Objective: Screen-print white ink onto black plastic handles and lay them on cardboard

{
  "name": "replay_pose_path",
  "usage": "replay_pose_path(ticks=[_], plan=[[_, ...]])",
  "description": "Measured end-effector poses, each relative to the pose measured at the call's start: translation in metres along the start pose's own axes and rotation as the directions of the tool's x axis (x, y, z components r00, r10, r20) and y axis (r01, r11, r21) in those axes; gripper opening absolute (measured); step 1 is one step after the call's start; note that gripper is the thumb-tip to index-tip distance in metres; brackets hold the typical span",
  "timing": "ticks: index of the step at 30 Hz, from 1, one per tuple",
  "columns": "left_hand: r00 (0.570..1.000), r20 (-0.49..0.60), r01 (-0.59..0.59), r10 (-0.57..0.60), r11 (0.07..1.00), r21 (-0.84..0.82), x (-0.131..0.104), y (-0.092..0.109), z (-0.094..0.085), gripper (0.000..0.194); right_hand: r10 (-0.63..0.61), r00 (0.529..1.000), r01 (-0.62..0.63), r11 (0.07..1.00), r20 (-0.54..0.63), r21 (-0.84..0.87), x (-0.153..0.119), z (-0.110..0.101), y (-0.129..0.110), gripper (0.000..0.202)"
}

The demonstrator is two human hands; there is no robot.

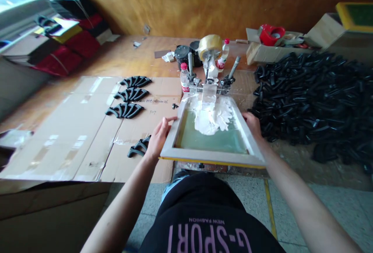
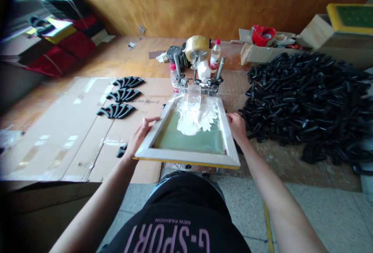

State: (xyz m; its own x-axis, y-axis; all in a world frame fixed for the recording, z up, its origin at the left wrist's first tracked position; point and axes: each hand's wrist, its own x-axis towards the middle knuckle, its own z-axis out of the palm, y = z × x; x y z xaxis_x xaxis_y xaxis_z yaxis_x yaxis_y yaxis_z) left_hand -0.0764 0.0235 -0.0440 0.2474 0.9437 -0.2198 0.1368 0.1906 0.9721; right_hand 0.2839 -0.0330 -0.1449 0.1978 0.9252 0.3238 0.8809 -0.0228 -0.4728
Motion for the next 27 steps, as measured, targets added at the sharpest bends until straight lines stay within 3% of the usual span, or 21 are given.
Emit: replay_pose_path(ticks=[2, 4, 7, 9, 12, 15, 17, 18, 19, 22, 24, 27], plan=[[0.993, 0.016, 0.116, -0.117, 0.992, 0.058, -0.005, -0.036, -0.003, 0.064, 0.037, 0.995, -0.038, 0.999, -0.095, -0.004, 0.022, -0.008, -0.006, 0.035], [0.987, 0.0, 0.161, -0.161, 0.984, 0.071, -0.002, -0.068, 0.0, 0.071, -0.02, 0.991, 0.018, 1.0, -0.135, -0.015, 0.045, -0.006, -0.031, 0.043], [0.983, -0.039, 0.18, -0.177, 0.978, 0.101, 0.01, -0.102, 0.006, 0.075, -0.138, 0.99, 0.139, 0.987, 0.018, -0.078, 0.069, 0.01, -0.083, 0.053], [0.984, -0.058, 0.175, -0.168, 0.974, 0.144, 0.016, -0.113, 0.006, 0.071, -0.152, 0.968, 0.174, 0.98, 0.199, -0.101, 0.068, 0.022, -0.107, 0.034], [0.985, -0.053, 0.172, -0.165, 0.968, 0.181, 0.02, -0.12, 0.003, 0.067, -0.186, 0.909, 0.243, 0.964, 0.373, -0.112, 0.042, 0.028, -0.117, 0.011], [0.984, -0.044, 0.176, -0.171, 0.965, 0.194, 0.02, -0.123, 0.001, 0.065, -0.366, 0.808, 0.429, 0.903, 0.463, -0.036, 0.01, 0.018, -0.108, 0.02], [0.984, -0.027, 0.179, -0.177, 0.965, 0.192, 0.019, -0.122, 0.001, 0.065, -0.482, 0.712, 0.526, 0.848, 0.51, 0.067, 0.001, 0.007, -0.102, 0.024], [0.984, -0.018, 0.18, -0.18, 0.965, 0.191, 0.019, -0.121, 0.001, 0.065, -0.504, 0.687, 0.536, 0.838, 0.523, 0.104, 0.001, 0.003, -0.101, 0.022], [0.983, -0.012, 0.18, -0.181, 0.965, 0.193, 0.018, -0.12, 0.002, 0.065, -0.502, 0.688, 0.523, 0.844, 0.524, 0.121, 0.003, 0.0, -0.1, 0.018], [0.985, -0.01, 0.171, -0.173, 0.965, 0.199, 0.017, -0.114, 0.003, 0.064, -0.421, 0.801, 0.438, 0.897, 0.425, 0.064, 0.007, 0.003, -0.103, 0.01], [0.986, -0.006, 0.167, -0.168, 0.968, 0.189, 0.016, -0.112, 0.003, 0.065, -0.414, 0.845, 0.431, 0.902, 0.339, 0.028, 0.0, 0.01, -0.104, 0.017], [0.986, -0.003, 0.166, -0.169, 0.969, 0.18, 0.015, -0.112, 0.002, 0.066, -0.493, 0.804, 0.5, 0.863, 0.333, 0.072, -0.018, 0.017, -0.103, 0.024]])
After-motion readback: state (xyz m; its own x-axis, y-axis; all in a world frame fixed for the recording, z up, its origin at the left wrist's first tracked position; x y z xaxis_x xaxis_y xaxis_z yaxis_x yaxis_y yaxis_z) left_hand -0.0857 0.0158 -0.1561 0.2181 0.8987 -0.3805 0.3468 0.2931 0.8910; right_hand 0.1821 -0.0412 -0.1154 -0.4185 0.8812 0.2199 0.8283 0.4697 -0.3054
